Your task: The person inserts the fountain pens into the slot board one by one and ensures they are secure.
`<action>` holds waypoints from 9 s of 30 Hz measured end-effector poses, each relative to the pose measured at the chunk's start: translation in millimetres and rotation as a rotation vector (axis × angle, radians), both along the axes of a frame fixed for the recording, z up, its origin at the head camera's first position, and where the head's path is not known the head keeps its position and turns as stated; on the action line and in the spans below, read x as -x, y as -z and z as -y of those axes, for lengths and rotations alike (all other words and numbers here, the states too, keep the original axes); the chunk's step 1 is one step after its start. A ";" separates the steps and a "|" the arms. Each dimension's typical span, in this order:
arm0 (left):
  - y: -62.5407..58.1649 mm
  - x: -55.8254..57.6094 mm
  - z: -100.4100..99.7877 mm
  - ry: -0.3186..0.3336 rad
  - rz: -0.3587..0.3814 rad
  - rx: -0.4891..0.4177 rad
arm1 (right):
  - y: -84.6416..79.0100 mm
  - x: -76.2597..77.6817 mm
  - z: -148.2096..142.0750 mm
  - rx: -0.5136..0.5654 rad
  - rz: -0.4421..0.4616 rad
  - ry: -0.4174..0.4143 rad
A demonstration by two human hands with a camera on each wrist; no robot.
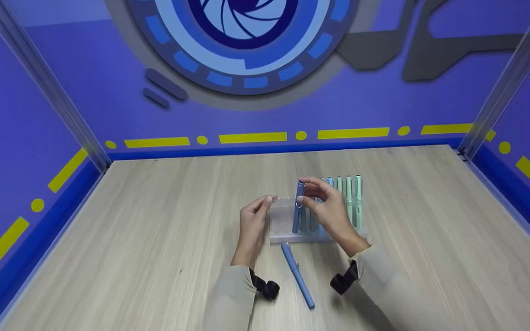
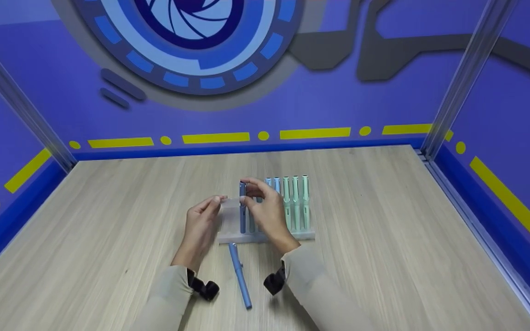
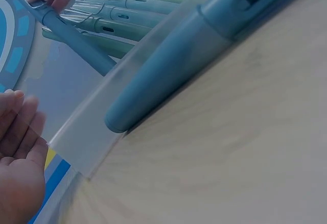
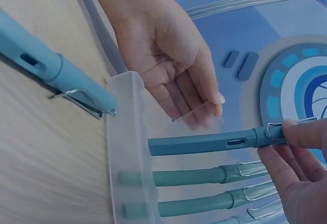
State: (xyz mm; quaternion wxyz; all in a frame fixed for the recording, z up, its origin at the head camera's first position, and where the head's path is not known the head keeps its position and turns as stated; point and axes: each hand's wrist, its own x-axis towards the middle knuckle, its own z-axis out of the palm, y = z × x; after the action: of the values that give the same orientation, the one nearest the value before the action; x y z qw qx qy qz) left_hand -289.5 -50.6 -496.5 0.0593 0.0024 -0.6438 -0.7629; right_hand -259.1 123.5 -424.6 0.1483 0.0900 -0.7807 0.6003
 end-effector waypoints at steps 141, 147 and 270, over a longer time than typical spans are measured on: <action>0.2 2.2 -3.2 -0.021 -0.009 -0.028 | 53.0 -32.1 -9.4 -0.359 0.332 -0.441; -1.0 2.6 -3.5 -0.013 -0.005 -0.013 | 54.6 -33.3 -7.7 -0.298 0.390 -0.460; 1.9 3.7 -0.4 -0.017 -0.007 -0.026 | 42.0 -36.1 -8.7 -0.087 0.484 -0.590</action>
State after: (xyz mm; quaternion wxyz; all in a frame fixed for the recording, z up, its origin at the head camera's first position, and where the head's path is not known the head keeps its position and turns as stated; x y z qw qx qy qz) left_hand -293.2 -50.2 -498.4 0.0683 0.0060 -0.6335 -0.7707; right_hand -223.0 132.1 -466.6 -0.2232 0.1726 -0.7584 0.5876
